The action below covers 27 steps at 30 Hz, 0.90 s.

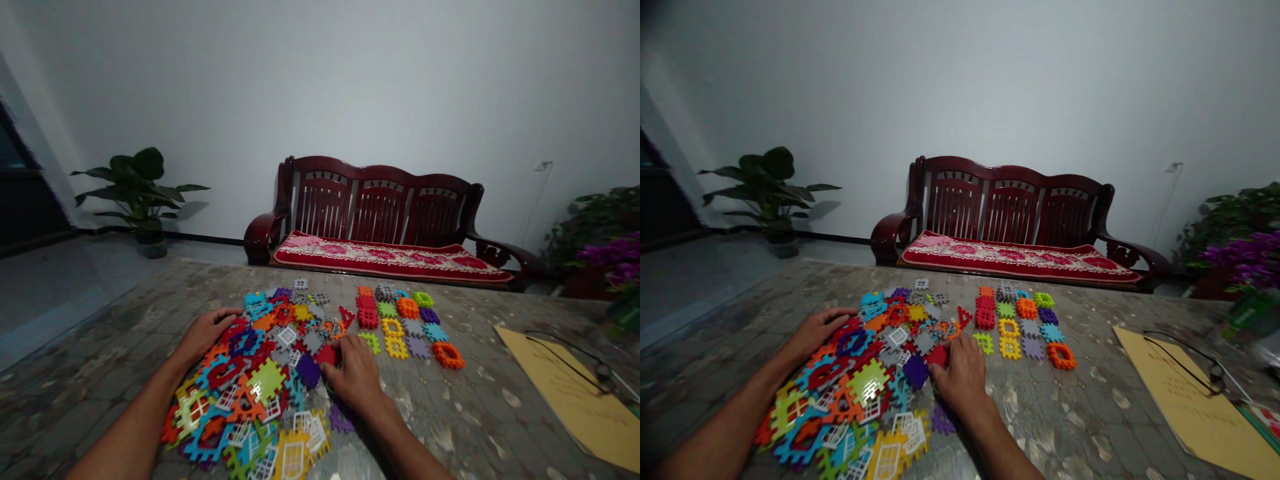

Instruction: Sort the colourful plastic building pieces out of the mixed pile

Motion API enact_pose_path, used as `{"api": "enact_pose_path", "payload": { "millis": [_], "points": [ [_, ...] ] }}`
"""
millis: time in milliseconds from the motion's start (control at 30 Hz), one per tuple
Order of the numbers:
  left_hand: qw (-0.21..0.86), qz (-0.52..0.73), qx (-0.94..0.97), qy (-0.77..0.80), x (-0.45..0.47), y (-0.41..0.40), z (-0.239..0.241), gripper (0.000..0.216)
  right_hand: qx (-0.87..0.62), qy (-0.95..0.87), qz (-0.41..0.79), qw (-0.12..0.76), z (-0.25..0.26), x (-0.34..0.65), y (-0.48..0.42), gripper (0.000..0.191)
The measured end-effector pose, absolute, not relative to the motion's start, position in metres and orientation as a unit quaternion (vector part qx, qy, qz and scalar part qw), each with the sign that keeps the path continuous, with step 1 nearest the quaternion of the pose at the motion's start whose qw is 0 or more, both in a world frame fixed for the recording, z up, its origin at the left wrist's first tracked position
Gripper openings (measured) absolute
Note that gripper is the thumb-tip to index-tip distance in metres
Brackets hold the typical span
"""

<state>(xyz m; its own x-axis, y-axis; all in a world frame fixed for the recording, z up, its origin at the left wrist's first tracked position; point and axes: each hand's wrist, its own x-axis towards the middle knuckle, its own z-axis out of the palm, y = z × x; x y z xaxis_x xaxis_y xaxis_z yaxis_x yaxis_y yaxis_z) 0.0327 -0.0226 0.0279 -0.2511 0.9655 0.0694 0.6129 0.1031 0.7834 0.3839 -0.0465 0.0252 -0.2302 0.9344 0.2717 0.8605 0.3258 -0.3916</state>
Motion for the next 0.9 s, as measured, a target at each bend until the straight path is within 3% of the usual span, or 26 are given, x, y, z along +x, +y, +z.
{"api": "enact_pose_path", "payload": {
  "millis": [900],
  "points": [
    [0.210,0.332,0.585,0.710,0.021,-0.015,0.017,0.046,-0.542,-0.801,0.043,0.251,0.020,0.382,-0.054,0.038]
  ]
}}
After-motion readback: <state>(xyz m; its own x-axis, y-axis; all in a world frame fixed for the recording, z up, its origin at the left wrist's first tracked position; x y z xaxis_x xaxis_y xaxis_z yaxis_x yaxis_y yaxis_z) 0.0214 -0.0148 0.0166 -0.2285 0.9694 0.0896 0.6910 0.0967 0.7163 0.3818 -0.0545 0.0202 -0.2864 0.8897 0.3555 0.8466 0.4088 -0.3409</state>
